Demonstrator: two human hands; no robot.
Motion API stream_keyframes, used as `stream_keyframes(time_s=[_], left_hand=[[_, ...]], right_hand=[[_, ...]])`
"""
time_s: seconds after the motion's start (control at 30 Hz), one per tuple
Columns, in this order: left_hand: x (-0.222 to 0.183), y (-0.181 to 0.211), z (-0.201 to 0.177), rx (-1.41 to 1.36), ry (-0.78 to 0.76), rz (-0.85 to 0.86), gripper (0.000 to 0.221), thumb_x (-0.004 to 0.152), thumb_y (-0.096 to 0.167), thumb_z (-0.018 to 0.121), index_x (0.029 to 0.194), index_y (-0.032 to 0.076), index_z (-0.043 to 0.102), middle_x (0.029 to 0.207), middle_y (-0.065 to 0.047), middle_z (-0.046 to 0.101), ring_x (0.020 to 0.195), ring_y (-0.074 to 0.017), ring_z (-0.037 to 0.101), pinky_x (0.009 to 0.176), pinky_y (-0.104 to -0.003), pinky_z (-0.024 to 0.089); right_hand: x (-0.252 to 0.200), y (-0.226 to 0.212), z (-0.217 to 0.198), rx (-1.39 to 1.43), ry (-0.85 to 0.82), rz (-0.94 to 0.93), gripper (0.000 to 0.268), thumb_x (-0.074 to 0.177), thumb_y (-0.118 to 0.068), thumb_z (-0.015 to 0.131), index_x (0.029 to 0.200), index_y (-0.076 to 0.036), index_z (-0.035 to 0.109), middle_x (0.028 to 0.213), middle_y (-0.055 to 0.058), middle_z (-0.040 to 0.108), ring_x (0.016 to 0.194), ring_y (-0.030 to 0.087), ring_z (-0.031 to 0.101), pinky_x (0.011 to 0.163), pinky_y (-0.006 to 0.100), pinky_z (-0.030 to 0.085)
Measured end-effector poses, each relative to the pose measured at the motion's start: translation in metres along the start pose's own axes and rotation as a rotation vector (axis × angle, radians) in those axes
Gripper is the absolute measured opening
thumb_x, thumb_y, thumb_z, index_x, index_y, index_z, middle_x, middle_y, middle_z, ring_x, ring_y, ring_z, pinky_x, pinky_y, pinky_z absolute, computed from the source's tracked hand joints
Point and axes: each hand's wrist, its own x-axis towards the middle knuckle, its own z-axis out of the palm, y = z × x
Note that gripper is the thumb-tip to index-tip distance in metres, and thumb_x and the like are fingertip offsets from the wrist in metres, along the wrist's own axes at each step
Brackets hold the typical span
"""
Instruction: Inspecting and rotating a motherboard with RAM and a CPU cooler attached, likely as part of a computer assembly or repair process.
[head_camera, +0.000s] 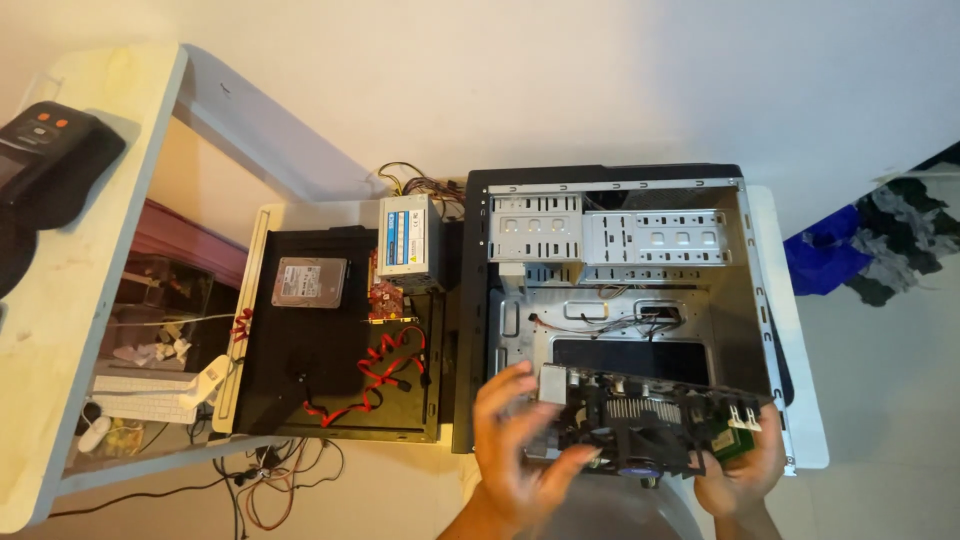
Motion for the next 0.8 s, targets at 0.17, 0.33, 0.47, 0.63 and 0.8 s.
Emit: stream_keyframes(time_s=[0.17, 0.33, 0.47, 0.63, 0.8], left_hand=[[0.037, 0.009, -0.025, -0.533, -0.396, -0.382, 0.079, 0.087, 0.043, 0.079, 0.143, 0.005, 0.040, 0.138, -0.017, 0.055, 0.124, -0.0319, 0.063, 0.100, -0.045, 0.063], [0.033, 0.010, -0.029, -0.555, -0.542, -0.611, 0.063, 0.078, 0.040, 0.082, 0.125, 0.005, 0.057, 0.113, -0.011, 0.071, 0.102, -0.0218, 0.070, 0.085, -0.036, 0.066], [0.035, 0.013, -0.031, -0.514, -0.565, -0.713, 0.065, 0.076, 0.040, 0.083, 0.128, 0.010, 0.060, 0.117, -0.010, 0.071, 0.109, -0.0235, 0.070, 0.092, -0.039, 0.065], [0.041, 0.013, -0.034, -0.543, -0.691, -0.800, 0.077, 0.068, 0.046, 0.086, 0.134, 0.015, 0.058, 0.117, -0.010, 0.073, 0.106, -0.0243, 0.073, 0.091, -0.037, 0.064], [0.031, 0.006, -0.029, -0.579, -0.576, -0.757, 0.061, 0.081, 0.029, 0.081, 0.135, 0.010, 0.058, 0.116, -0.009, 0.071, 0.109, -0.0253, 0.070, 0.092, -0.040, 0.064]], right_hand=[[-0.005, 0.013, -0.009, 0.296, -0.008, 0.204, 0.099, 0.071, -0.011, 0.075, 0.158, 0.005, 0.031, 0.138, 0.023, 0.054, 0.130, 0.036, 0.056, 0.108, 0.050, 0.054], [0.007, -0.006, 0.007, 0.424, -0.055, 0.324, 0.099, 0.069, -0.014, 0.082, 0.155, 0.005, 0.036, 0.128, 0.024, 0.061, 0.119, 0.036, 0.063, 0.101, 0.047, 0.055], [0.018, -0.017, 0.015, 0.450, -0.158, 0.278, 0.082, 0.076, -0.019, 0.085, 0.144, 0.002, 0.045, 0.120, 0.016, 0.066, 0.109, 0.027, 0.068, 0.092, 0.037, 0.059], [0.029, -0.039, 0.027, 0.546, -0.219, 0.340, 0.072, 0.079, -0.016, 0.086, 0.138, 0.000, 0.049, 0.118, 0.018, 0.068, 0.104, 0.029, 0.070, 0.088, 0.041, 0.062], [0.027, -0.018, 0.015, 0.571, -0.385, 0.467, 0.077, 0.086, -0.020, 0.080, 0.149, 0.002, 0.041, 0.127, 0.023, 0.066, 0.114, 0.035, 0.067, 0.094, 0.045, 0.059]])
